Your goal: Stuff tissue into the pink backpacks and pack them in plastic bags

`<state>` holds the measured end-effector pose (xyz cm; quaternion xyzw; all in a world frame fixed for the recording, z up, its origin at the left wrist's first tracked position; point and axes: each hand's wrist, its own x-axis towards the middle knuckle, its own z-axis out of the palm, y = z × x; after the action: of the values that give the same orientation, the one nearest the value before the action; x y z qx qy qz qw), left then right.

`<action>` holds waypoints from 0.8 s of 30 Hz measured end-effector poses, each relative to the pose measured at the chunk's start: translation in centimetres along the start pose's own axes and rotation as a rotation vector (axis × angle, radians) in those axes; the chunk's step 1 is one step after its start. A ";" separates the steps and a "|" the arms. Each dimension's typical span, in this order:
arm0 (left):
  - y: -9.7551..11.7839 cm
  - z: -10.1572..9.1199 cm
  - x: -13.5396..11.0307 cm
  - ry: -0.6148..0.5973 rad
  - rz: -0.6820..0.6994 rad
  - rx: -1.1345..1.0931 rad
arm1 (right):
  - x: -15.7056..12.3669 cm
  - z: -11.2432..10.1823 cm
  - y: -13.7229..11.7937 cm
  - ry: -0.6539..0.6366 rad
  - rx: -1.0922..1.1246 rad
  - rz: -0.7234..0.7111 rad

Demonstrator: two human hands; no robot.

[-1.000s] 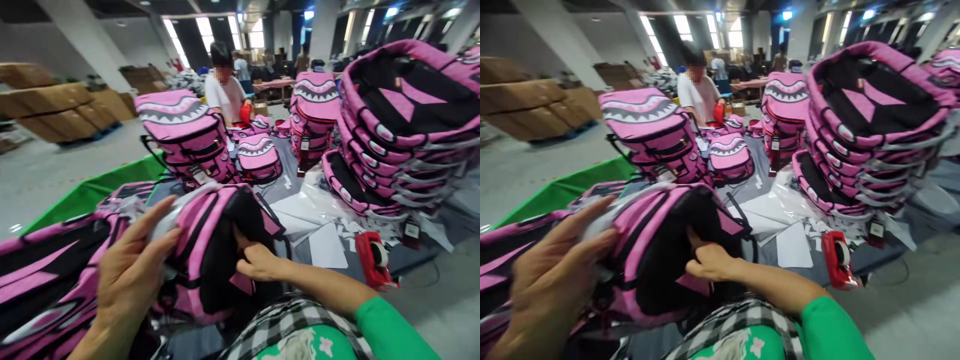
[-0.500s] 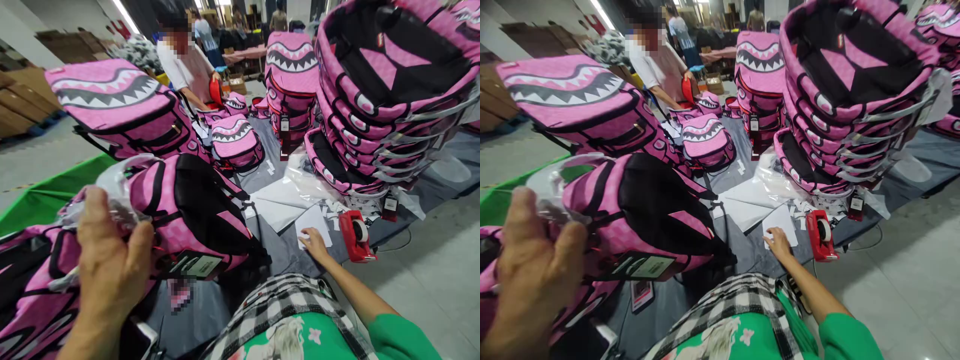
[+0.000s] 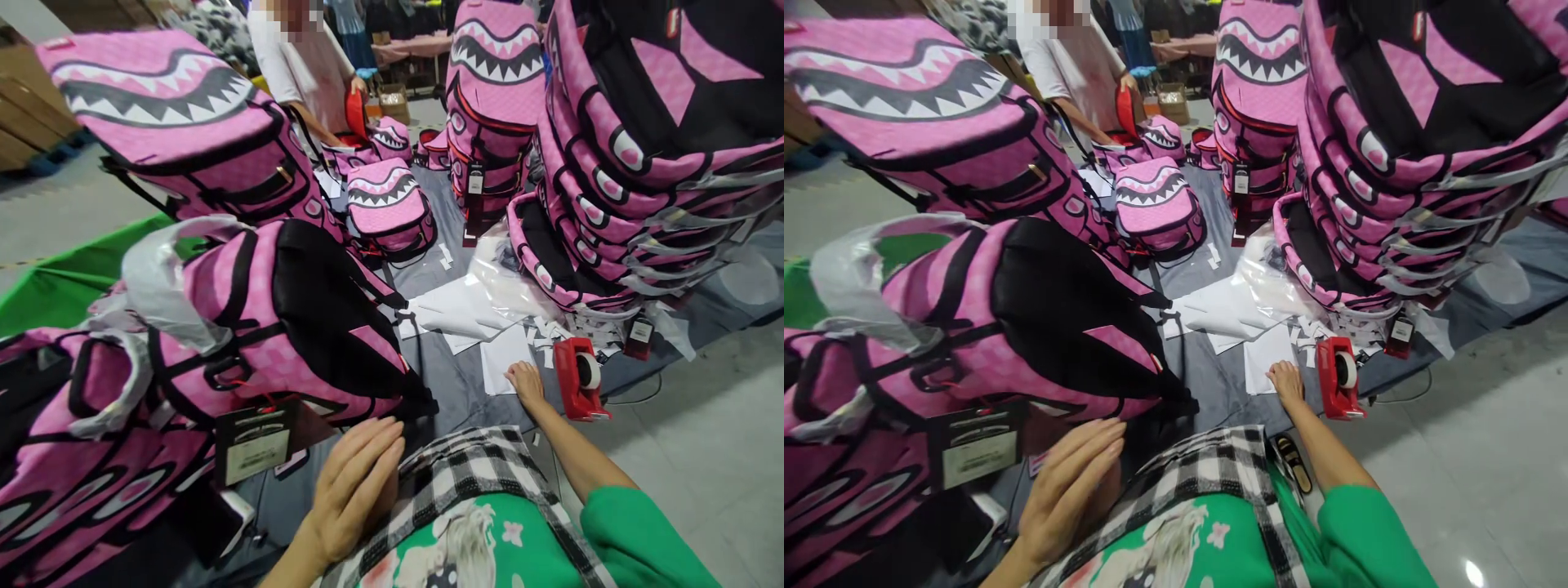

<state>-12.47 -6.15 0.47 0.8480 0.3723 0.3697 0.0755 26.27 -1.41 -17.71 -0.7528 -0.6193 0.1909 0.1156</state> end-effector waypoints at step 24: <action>2.5 8.4 5.3 -0.018 -0.382 -0.467 | -4.4 -12.4 -13.3 -0.082 0.886 -0.086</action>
<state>-2.93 -3.08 -1.49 0.7255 0.4295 0.4169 0.3397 19.09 -2.18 -0.51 -0.5961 -0.5126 0.4623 0.4102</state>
